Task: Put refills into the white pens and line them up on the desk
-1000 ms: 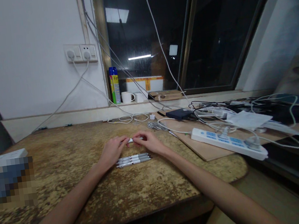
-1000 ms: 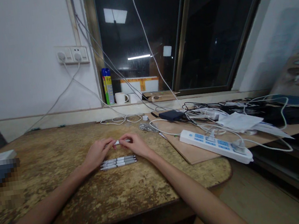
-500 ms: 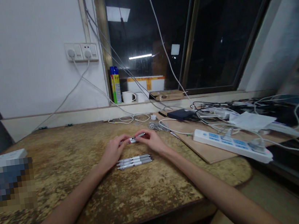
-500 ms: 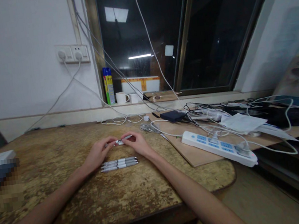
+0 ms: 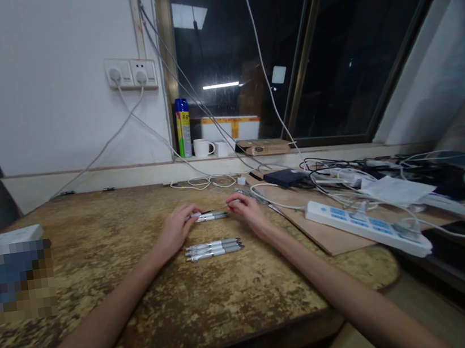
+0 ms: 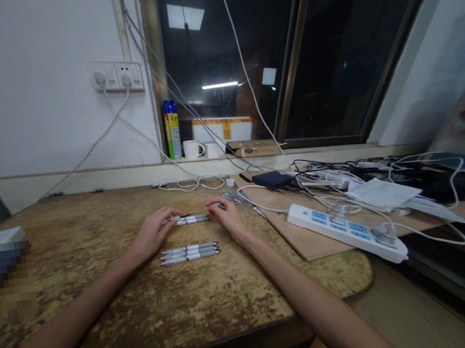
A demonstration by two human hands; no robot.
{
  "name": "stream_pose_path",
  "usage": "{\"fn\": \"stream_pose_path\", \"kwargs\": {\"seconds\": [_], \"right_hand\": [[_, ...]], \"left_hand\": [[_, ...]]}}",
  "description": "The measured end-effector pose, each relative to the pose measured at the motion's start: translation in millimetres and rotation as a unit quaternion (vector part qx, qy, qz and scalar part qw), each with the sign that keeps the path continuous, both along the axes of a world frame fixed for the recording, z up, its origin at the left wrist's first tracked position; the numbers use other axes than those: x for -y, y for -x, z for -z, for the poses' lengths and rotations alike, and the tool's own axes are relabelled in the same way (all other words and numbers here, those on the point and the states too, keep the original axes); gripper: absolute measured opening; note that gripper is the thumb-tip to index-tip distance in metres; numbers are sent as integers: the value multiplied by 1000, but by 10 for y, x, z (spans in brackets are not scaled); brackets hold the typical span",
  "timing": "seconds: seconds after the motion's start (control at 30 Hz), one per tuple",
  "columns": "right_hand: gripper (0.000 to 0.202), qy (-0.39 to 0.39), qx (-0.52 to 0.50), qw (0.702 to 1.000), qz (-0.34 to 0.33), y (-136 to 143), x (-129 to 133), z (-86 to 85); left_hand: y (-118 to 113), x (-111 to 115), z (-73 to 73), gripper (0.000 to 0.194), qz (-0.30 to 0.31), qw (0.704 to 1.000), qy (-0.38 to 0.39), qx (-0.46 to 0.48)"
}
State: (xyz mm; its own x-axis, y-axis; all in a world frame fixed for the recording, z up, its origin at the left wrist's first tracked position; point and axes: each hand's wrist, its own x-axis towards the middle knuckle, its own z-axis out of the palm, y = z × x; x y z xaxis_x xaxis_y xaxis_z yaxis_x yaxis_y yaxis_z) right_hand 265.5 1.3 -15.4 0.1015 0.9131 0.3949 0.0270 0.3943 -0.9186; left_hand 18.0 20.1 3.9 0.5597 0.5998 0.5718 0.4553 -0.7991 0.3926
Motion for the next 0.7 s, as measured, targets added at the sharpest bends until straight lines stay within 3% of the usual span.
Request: {"fn": "stream_pose_path", "kwargs": {"seconds": [0.17,0.33,0.53,0.7], "right_hand": [[20,-22,8,999,49,12,-44,10],[31,-52,159,983,72,82,11,26],[40,-53,167,984,-24,138,83,33],[39,-37,132,989,-50,141,111,65]], "left_hand": [[34,-10,8,22,-5,1000,-4,0],[-9,37,-2,21,1,1000,-10,3],[-45,77,-8,22,17,1000,-10,4],[-51,104,-17,23,23,1000,-16,-2]]}}
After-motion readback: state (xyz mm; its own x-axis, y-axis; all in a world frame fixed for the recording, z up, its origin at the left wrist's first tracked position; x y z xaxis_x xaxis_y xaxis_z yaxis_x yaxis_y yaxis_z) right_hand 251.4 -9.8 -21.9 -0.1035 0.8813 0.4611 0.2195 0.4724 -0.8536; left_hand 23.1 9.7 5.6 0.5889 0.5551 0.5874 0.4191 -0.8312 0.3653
